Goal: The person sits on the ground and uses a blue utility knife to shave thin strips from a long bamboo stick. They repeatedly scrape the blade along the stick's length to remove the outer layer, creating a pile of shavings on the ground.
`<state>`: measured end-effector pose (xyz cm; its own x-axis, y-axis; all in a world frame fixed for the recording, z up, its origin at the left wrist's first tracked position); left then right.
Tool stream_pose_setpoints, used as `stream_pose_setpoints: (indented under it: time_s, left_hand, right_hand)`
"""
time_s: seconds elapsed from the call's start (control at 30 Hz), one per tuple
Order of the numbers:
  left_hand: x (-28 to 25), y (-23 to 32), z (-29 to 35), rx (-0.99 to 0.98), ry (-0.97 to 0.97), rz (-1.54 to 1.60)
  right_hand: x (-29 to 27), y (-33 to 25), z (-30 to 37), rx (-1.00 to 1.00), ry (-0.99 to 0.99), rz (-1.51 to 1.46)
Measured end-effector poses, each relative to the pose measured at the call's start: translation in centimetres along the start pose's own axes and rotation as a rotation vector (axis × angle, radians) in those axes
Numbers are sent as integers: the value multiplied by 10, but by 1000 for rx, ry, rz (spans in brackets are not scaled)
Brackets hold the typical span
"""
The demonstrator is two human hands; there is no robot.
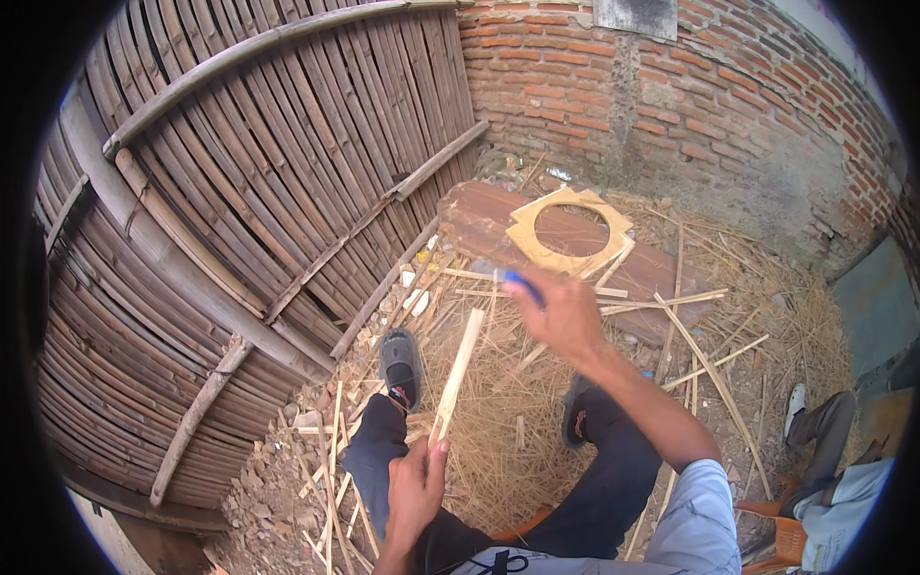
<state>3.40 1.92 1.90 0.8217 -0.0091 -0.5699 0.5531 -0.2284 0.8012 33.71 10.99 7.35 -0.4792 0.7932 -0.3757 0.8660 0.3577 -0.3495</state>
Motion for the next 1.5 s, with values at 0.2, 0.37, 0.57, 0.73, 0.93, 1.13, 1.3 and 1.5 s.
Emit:
stream_pose_setpoints:
  time_s: [0.2, 0.37, 0.57, 0.73, 0.93, 1.13, 1.3, 1.5]
  left_hand:
    - [-32, -33, 1, -91, 50, -96]
    - [-51, -25, -17, -5, 151, -254]
    - [-56, -3, -44, 175, 150, -487]
    - [-50, 20, -66, 269, -12, -572]
    - [-52, 41, -91, 356, -125, -728]
    - [-64, 58, -105, 379, -240, -848]
    - [-65, 73, -108, 449, -257, -857]
    - [-80, 115, -121, 685, -9, -847]
  right_hand:
    - [-24, 15, -12, 445, -345, 130]
    - [-10, 7, 4, 427, -448, 53]
    - [-16, -11, 0, 331, -334, -147]
    - [-1, -35, 20, 104, -487, -279]
    - [-3, -46, 30, -97, -566, -182]
    - [0, -48, 31, -113, -557, -181]
    - [15, -31, 38, -137, -619, -254]
    - [26, -15, 47, -11, -471, -462]
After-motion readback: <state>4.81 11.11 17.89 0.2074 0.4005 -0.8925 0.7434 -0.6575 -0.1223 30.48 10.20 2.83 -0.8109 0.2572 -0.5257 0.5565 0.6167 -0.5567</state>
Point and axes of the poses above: each hand's wrist, its own z-axis away from the middle knuckle, its own x-axis out of the palm, y = z × x, the point moved 3 cm from there along -z, towards the middle knuckle, and after that the axes turned 9 degrees about y, right-handed, at the moved point
